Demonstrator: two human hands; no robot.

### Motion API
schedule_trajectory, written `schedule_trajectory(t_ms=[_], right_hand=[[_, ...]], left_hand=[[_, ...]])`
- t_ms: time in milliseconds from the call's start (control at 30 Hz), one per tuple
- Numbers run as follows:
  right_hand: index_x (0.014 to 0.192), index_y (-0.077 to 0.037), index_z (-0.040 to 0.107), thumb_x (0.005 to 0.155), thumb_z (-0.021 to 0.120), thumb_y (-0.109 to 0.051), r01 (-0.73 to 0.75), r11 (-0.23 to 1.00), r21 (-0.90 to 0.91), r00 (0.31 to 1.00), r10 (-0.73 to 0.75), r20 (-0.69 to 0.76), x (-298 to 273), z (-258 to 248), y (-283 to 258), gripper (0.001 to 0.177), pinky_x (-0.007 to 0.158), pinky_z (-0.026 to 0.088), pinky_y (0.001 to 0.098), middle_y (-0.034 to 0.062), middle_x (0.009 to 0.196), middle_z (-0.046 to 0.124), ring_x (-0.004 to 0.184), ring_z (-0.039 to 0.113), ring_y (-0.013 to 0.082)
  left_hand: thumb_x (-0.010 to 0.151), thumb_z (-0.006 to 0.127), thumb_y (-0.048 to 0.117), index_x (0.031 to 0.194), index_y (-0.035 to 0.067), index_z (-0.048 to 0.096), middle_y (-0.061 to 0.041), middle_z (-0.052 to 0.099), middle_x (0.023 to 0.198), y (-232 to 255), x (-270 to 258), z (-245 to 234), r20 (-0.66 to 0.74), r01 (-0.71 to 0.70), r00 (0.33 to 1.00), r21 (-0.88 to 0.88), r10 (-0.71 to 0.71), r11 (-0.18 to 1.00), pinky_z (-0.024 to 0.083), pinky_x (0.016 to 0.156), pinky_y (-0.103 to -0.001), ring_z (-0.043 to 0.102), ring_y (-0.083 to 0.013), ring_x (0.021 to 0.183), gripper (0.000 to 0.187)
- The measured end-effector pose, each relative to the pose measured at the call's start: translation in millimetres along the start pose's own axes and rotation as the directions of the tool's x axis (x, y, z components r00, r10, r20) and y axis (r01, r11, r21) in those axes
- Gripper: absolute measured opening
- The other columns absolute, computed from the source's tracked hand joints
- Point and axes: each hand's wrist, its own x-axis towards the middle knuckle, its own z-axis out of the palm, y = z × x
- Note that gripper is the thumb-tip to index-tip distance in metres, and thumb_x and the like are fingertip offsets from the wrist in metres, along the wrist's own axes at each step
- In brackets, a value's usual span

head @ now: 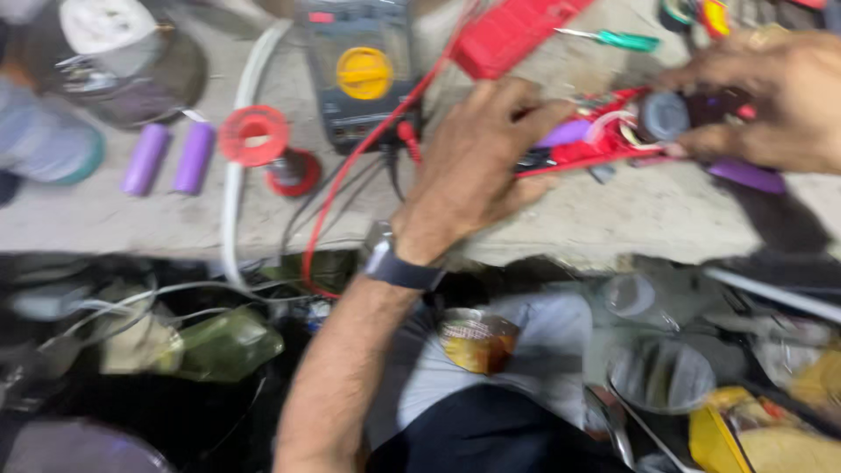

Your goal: The person uses a multimeter to test purple cylindrical batteries, then places one into a red plastic device housing. They connect a small circuit board and a speaker to the battery, then close the device casing.

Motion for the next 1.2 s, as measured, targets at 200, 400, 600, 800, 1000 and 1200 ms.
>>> schedule_trajectory(t_ms=[200, 400, 600, 800, 1000, 1200], right_hand=[[0.122, -0.012, 0.075, 0.070, 0.091, -0.029, -0.184, 0.983, -0.027, 0.971, 0.186, 0.150, 17.9, -41.2, -57.1, 0.057, 0.073, 0.055, 0.0376, 0.0071, 0.098, 0.069, 0.086, 0.069, 0.0235], [0.120, -0.010, 0.075, 0.069, 0.088, -0.024, -0.005, 0.996, 0.085, 0.996, -0.003, 0.092, 31.5, -48.7, -66.5, 0.054, 0.074, 0.055, 0.0387, 0.0077, 0.097, 0.069, 0.083, 0.068, 0.0243], [0.117, -0.010, 0.076, 0.084, 0.084, -0.036, -0.108, 0.994, 0.029, 0.987, 0.104, 0.121, 28.3, -42.3, -70.5, 0.043, 0.073, 0.053, 0.0424, 0.0112, 0.095, 0.070, 0.082, 0.069, 0.0289], [0.116, -0.010, 0.078, 0.093, 0.076, -0.027, -0.026, 0.997, -0.068, 0.999, 0.028, 0.030, 29.2, -47.0, -69.1, 0.029, 0.080, 0.053, 0.0460, 0.0126, 0.095, 0.071, 0.088, 0.069, 0.0336], [0.107, -0.007, 0.077, 0.080, 0.082, -0.029, -0.044, 0.995, -0.092, 0.992, 0.054, 0.110, 19.9, -55.8, -76.7, 0.035, 0.069, 0.053, 0.0428, 0.0117, 0.084, 0.071, 0.077, 0.069, 0.0320], [0.101, -0.009, 0.074, 0.088, 0.078, -0.028, -0.019, 0.995, -0.095, 0.999, 0.023, 0.037, 7.1, -40.5, -79.1, 0.023, 0.069, 0.053, 0.0427, 0.0090, 0.088, 0.072, 0.077, 0.069, 0.0300]], left_hand=[[0.078, 0.091, 0.026, 0.137, 0.009, 0.064, -0.014, 0.059, 0.127, 3.0, -2.7, -8.3, 0.032, -0.028, 0.999, -0.017, 0.028, 0.999, 0.048, 0.097, -0.047, 0.056, -0.0356, 0.116, 0.067], [0.076, 0.091, 0.025, 0.136, 0.010, 0.065, -0.013, 0.059, 0.123, 12.2, 6.3, -15.8, 0.051, 0.005, 0.999, -0.008, -0.005, 1.000, 0.049, 0.095, -0.047, 0.057, -0.0351, 0.113, 0.067], [0.077, 0.091, 0.025, 0.135, 0.010, 0.065, -0.013, 0.060, 0.122, 11.1, 3.2, -13.7, 0.047, 0.008, 0.999, -0.006, -0.007, 1.000, 0.049, 0.095, -0.047, 0.058, -0.0341, 0.113, 0.066], [0.077, 0.090, 0.025, 0.135, 0.009, 0.066, -0.013, 0.061, 0.121, 13.3, 5.9, -15.5, 0.060, 0.018, 0.998, -0.010, -0.017, 1.000, 0.049, 0.095, -0.047, 0.058, -0.0338, 0.112, 0.065], [0.076, 0.090, 0.025, 0.134, 0.009, 0.066, -0.014, 0.061, 0.122, 11.4, 6.1, -13.9, 0.054, 0.011, 0.998, 0.008, -0.012, 1.000, 0.049, 0.094, -0.047, 0.058, -0.0345, 0.113, 0.065], [0.077, 0.090, 0.025, 0.135, 0.008, 0.066, -0.014, 0.061, 0.123, 10.5, 4.8, -13.8, 0.055, 0.010, 0.998, 0.001, -0.010, 1.000, 0.048, 0.094, -0.048, 0.058, -0.0347, 0.113, 0.065]])
